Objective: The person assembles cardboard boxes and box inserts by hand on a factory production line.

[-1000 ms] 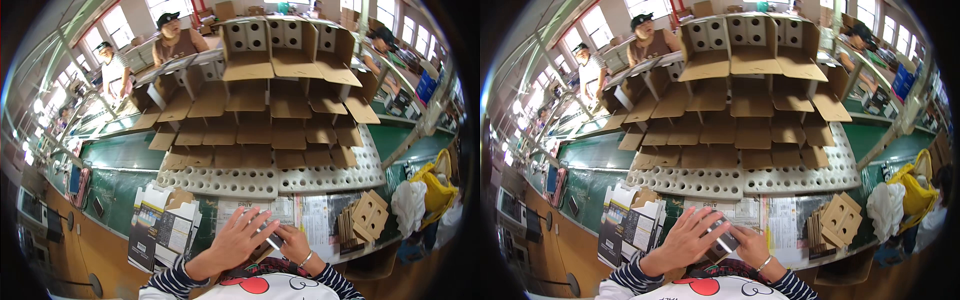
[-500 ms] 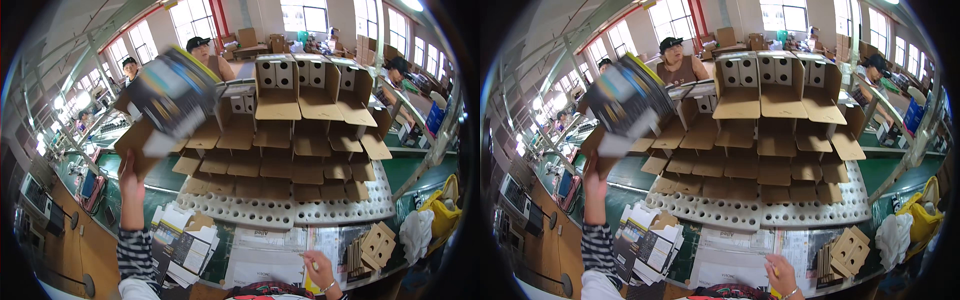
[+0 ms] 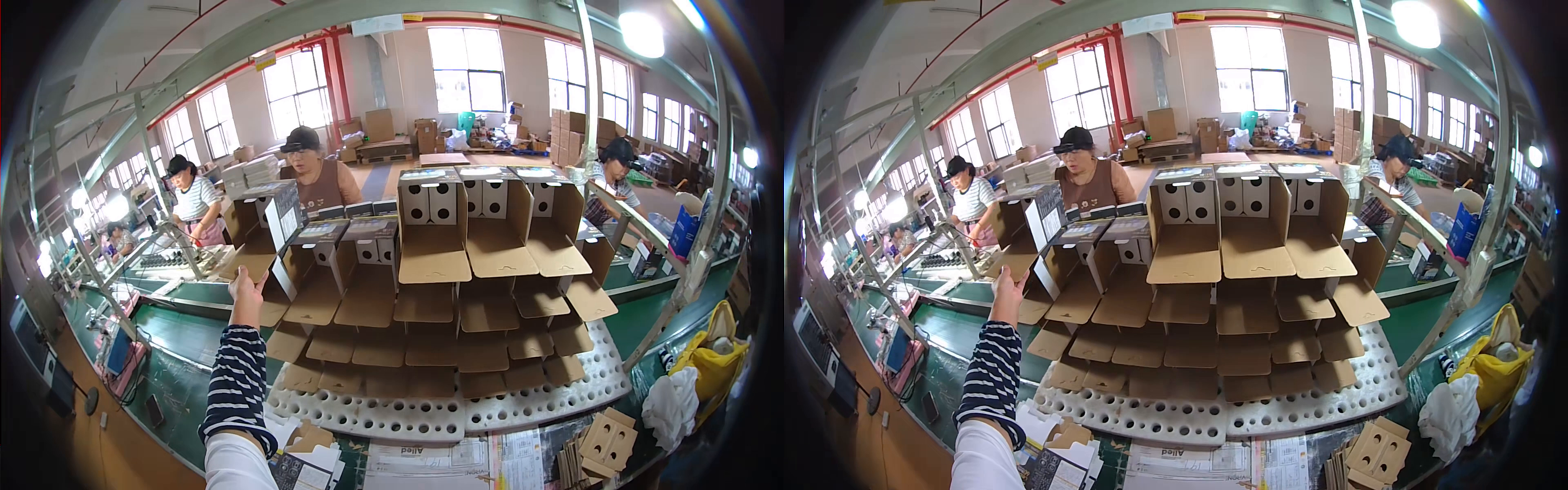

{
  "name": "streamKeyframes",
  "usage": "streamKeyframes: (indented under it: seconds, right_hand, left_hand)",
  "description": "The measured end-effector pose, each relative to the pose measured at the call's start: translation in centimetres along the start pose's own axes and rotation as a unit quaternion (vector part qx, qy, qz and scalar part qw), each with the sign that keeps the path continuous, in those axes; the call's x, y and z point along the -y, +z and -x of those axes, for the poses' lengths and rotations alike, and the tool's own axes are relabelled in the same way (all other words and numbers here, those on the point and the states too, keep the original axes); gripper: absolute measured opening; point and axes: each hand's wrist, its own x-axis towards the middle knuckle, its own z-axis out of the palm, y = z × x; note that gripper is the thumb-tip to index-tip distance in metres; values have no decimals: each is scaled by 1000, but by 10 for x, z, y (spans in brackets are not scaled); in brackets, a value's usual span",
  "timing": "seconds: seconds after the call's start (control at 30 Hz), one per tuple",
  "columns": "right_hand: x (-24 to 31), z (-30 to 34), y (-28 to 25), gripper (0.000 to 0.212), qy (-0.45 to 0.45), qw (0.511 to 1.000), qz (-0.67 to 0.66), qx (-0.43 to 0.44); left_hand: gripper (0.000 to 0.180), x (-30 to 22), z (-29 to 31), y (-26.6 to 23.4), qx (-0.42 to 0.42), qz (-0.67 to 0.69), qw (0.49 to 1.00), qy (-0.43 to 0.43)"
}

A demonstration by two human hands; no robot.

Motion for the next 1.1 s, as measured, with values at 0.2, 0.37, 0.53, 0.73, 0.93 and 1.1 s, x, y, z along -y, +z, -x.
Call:
streamKeyframes:
  seconds: [0.2,0.37,0.53,0.73,0.93,1.1]
  right_hand:
    - [18,-26,-10,20,22,998,-48,21]
    - [33,-48,-18,14,17,996,-84,35]
    - [25,-41,-13,14,-67,994,-52,69]
    - [37,-41,-2,12,-89,989,-53,109]
    - [40,-36,-5,12,-120,987,-42,96]
    - [24,-17,-8,17,-88,986,-47,134]
  left_hand:
    - [54,-14,48,-2,39,-59,988,-136]
    - [70,-81,138,-64,193,-402,891,-91]
    - [105,-124,195,-203,237,-771,580,-115]
    - [118,-118,277,-303,162,-781,581,-162]
    - [90,-116,284,-270,167,-849,493,-89]
    - [63,-106,272,-259,244,-752,595,-141]
